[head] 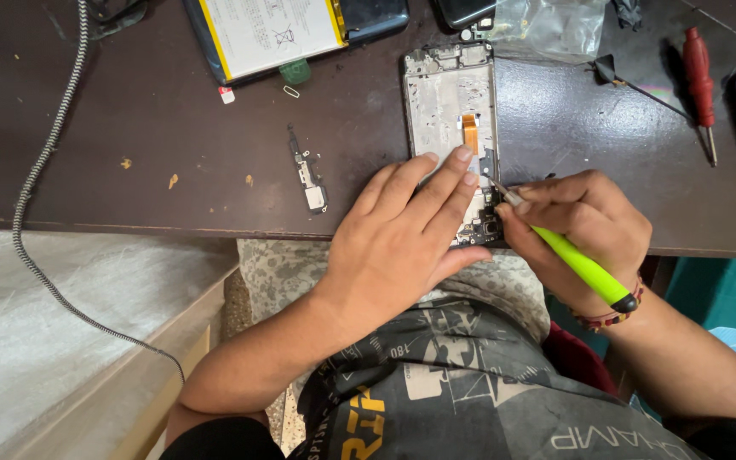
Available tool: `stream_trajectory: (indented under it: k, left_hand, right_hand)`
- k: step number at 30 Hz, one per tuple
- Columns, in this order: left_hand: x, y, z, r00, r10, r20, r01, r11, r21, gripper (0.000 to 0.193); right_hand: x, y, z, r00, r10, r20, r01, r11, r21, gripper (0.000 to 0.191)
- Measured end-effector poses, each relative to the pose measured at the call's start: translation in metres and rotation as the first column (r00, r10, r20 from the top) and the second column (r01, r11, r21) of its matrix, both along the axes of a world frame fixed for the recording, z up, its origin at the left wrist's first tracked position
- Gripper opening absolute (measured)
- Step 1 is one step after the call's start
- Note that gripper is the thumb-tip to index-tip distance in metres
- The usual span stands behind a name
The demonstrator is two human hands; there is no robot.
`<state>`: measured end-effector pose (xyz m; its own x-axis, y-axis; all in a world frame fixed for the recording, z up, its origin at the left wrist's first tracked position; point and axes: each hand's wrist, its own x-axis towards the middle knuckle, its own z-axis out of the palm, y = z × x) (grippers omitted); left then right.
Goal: The person works on a disassembled smartphone lying on a wooden desk, holding the frame steady with one hand while using a green-handled precision blade to pry and scrape components and adhesive inside the phone chassis. They reposition the phone and continue prying at different edges, with a battery, screwdriver, and other phone parts on the desk.
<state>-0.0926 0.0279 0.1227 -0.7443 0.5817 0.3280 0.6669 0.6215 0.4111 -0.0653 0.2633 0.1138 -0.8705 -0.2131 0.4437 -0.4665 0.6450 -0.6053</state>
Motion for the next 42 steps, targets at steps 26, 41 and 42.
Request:
stream_trajectory:
  k: [26, 41, 42]
  left_hand:
    - [0.032, 0.032, -0.003, 0.986, 0.125, 0.113, -0.142, 0.977, 0.158, 0.075]
    - [0.054, 0.022, 0.018, 0.953, -0.019, 0.303, -0.086, 0.941, 0.329, 0.048]
    - [0.054, 0.022, 0.021, 0.955, -0.016, 0.296, -0.084, 0.943, 0.323, 0.046]
  right_hand:
    - [-0.015, 0.009, 0.022, 0.965, 0.112, 0.239, -0.040, 0.958, -0.285, 0.015]
    - [-0.030, 0.017, 0.016, 0.883, 0.322, 0.342, -0.128, 0.866, -0.484, 0.010]
    - [-0.031, 0.017, 0.016, 0.880, 0.325, 0.346, -0.125, 0.862, -0.492, 0.010]
